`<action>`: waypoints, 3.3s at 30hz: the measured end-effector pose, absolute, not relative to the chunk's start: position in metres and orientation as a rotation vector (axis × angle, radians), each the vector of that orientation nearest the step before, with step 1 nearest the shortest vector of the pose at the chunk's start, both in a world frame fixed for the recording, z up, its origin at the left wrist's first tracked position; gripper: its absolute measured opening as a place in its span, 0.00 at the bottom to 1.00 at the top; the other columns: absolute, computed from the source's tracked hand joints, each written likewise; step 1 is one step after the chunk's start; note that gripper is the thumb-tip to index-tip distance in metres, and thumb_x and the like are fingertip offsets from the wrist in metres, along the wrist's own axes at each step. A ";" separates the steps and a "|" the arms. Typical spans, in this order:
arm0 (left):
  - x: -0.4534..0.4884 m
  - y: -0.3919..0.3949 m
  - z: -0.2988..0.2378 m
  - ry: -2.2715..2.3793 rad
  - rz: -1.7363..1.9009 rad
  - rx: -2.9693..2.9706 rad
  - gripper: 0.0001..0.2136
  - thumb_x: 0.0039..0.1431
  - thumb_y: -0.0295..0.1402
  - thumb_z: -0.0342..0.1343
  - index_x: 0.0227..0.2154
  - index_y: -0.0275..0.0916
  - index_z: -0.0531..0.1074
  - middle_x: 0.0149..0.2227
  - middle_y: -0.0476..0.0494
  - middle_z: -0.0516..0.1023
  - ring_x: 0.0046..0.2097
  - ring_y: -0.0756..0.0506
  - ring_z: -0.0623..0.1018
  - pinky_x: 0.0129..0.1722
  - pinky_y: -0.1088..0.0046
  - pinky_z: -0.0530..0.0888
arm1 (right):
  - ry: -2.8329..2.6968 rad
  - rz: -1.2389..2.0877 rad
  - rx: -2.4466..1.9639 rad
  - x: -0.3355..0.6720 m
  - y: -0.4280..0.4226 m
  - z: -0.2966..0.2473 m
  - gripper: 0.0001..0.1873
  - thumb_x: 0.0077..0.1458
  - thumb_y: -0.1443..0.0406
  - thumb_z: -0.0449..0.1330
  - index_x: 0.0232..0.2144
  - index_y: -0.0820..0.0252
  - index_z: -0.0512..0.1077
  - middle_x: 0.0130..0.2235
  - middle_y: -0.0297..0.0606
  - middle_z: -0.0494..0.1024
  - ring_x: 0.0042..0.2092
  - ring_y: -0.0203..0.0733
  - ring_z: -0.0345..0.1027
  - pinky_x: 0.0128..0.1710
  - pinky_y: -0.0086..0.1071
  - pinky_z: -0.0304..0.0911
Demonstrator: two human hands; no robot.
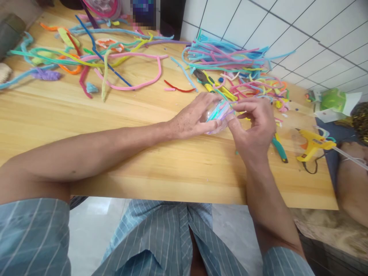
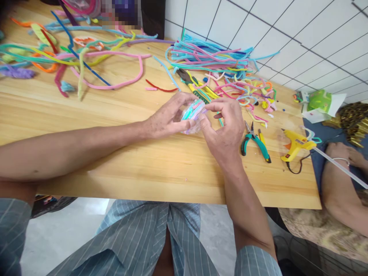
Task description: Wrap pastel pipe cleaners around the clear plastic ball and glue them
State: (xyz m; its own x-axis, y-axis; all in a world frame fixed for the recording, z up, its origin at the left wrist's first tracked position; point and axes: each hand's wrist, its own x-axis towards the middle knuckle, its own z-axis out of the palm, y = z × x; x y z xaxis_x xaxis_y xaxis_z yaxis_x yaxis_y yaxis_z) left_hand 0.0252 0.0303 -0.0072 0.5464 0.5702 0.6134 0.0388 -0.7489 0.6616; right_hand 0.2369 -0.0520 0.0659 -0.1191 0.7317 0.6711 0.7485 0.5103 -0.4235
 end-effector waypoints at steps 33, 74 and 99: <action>0.023 0.031 -0.003 0.548 1.114 2.006 0.37 0.67 0.66 0.58 0.68 0.46 0.68 0.70 0.31 0.74 0.72 0.30 0.74 0.73 0.41 0.73 | -2.116 -0.231 -0.935 0.241 -0.051 0.037 0.33 0.61 0.63 0.72 0.67 0.48 0.72 0.63 0.50 0.82 0.64 0.63 0.79 0.63 0.62 0.77; 0.022 0.036 -0.007 0.571 1.112 2.021 0.41 0.64 0.67 0.62 0.69 0.43 0.67 0.68 0.28 0.76 0.69 0.30 0.77 0.71 0.45 0.74 | -2.107 -0.003 -0.938 0.251 -0.036 0.028 0.36 0.60 0.63 0.68 0.69 0.43 0.70 0.69 0.46 0.79 0.69 0.64 0.75 0.69 0.69 0.71; 0.023 0.035 -0.011 0.568 1.119 1.974 0.40 0.66 0.72 0.57 0.68 0.48 0.67 0.70 0.36 0.75 0.73 0.28 0.73 0.74 0.41 0.72 | -2.144 0.009 -0.944 0.250 -0.039 0.031 0.38 0.68 0.54 0.67 0.74 0.44 0.62 0.69 0.49 0.76 0.70 0.61 0.72 0.66 0.63 0.75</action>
